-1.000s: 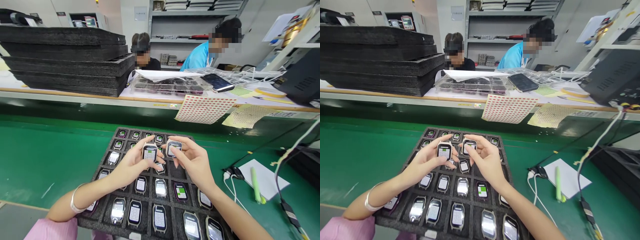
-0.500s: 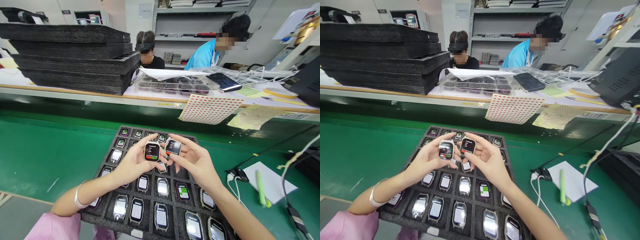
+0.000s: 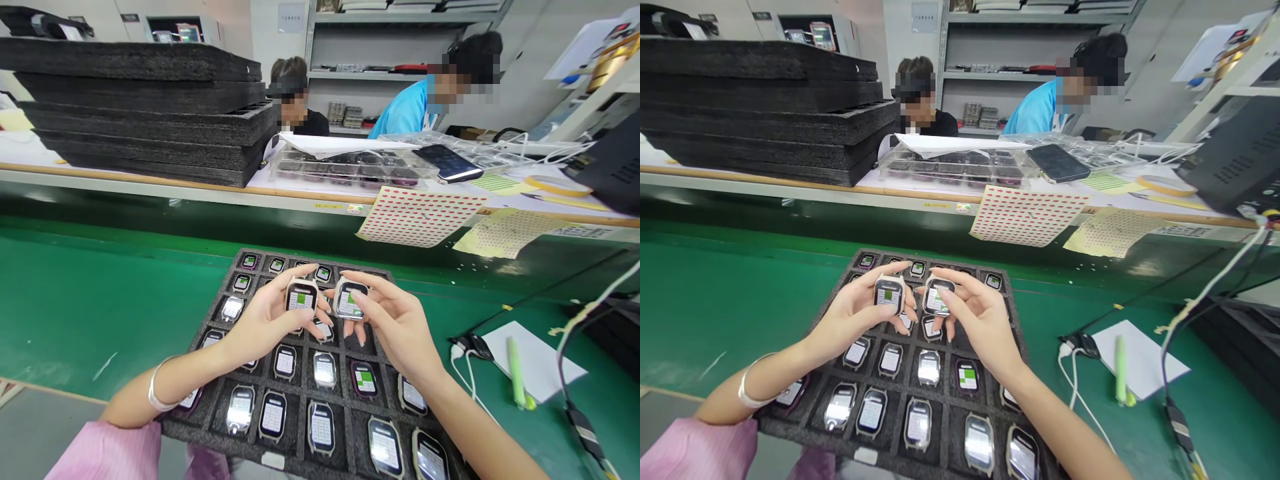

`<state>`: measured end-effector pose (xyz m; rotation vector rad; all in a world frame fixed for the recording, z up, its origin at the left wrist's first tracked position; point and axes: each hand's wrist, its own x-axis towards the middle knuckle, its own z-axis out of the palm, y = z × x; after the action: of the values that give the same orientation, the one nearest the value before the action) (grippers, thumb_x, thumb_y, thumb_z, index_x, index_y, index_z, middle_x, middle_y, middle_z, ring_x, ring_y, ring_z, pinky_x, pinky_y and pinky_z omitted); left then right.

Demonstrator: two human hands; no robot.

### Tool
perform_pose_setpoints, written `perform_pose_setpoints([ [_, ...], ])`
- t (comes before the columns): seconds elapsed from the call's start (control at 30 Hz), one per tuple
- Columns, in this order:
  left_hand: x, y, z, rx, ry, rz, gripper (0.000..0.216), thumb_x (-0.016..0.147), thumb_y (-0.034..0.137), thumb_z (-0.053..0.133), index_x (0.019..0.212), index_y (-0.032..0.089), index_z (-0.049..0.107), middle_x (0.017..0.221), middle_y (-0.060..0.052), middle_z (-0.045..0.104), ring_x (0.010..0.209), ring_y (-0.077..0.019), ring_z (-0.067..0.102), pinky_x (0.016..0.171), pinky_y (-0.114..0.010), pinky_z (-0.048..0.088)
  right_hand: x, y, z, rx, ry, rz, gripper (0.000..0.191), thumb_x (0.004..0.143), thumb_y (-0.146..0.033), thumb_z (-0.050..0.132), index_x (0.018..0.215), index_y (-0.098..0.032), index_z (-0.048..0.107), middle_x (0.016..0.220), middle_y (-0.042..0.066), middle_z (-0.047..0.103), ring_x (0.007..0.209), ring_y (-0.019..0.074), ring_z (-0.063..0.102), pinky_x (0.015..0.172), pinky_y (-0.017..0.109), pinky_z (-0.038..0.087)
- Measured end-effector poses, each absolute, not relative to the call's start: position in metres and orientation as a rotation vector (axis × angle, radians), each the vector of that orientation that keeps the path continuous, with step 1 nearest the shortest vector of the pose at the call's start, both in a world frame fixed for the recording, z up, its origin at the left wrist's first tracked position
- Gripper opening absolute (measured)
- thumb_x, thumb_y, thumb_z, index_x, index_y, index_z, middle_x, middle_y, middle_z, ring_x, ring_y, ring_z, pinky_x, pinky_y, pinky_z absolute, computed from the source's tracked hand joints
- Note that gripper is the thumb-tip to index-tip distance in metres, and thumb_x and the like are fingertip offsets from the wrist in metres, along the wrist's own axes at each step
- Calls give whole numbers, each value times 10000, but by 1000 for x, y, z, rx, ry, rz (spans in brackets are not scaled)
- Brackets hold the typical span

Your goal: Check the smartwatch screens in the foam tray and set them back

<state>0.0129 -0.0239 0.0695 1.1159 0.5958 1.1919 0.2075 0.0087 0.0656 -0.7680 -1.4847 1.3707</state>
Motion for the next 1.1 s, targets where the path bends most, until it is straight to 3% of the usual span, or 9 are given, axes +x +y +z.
perform_pose_setpoints([
  [0.17,13,-21,67,1160,639,1228,441,873,255,590,1279,140,459,828,-55,613,737,-172,623,568,-271,580,208,8,64,-722,-1495,1422,273,898,-209,580,1166,-211,635,728,32,670,535,146,622,387,204,479],
  [0.3,13,-22,69,1174,649,1268,438,865,257,597,1267,137,470,807,-51,616,707,-167,624,531,-256,572,210,7,66,-647,-1515,1535,407,850,-144,602,1249,-226,583,823,48,674,608,160,641,416,205,496],
  [0.43,12,-25,71,1160,641,1268,562,799,157,647,1312,142,415,894,-59,621,743,-166,634,625,-281,587,208,4,69,-664,-1544,1523,477,838,-141,644,1294,-232,539,923,72,672,658,167,647,449,216,518],
  [0.57,11,-25,70,1152,619,1271,653,764,88,657,1345,159,365,971,-64,608,797,-169,640,711,-295,579,206,1,69,-708,-1578,1470,477,844,-143,657,1294,-239,532,854,51,670,640,154,639,438,198,512],
  [0.73,12,-22,68,1143,631,1277,669,788,123,670,1367,162,336,966,-70,610,820,-171,632,710,-290,569,207,-3,73,-739,-1668,1445,564,817,-161,683,1336,-261,486,998,82,663,691,161,622,461,222,536],
  [0.9,13,-23,62,1147,608,1198,694,805,160,672,1387,182,294,972,-75,601,830,-181,633,713,-314,567,217,-8,67,-808,-1720,1431,632,813,-178,679,1379,-274,415,999,73,643,701,162,611,468,230,544],
  [1.0,16,-22,55,1177,549,1115,818,772,121,692,1417,234,202,999,-59,576,903,-190,623,795,-348,550,234,-10,57,-935,-1808,1351,573,829,-219,653,1352,-267,423,981,64,636,683,161,611,484,240,531],
  [1.1,23,-17,46,1240,563,997,827,815,138,629,1435,260,96,1022,-55,548,928,-190,619,852,-386,526,263,-7,43,-1162,-1988,1093,474,830,-284,647,1272,-249,480,904,35,625,543,115,532,505,253,498],
])
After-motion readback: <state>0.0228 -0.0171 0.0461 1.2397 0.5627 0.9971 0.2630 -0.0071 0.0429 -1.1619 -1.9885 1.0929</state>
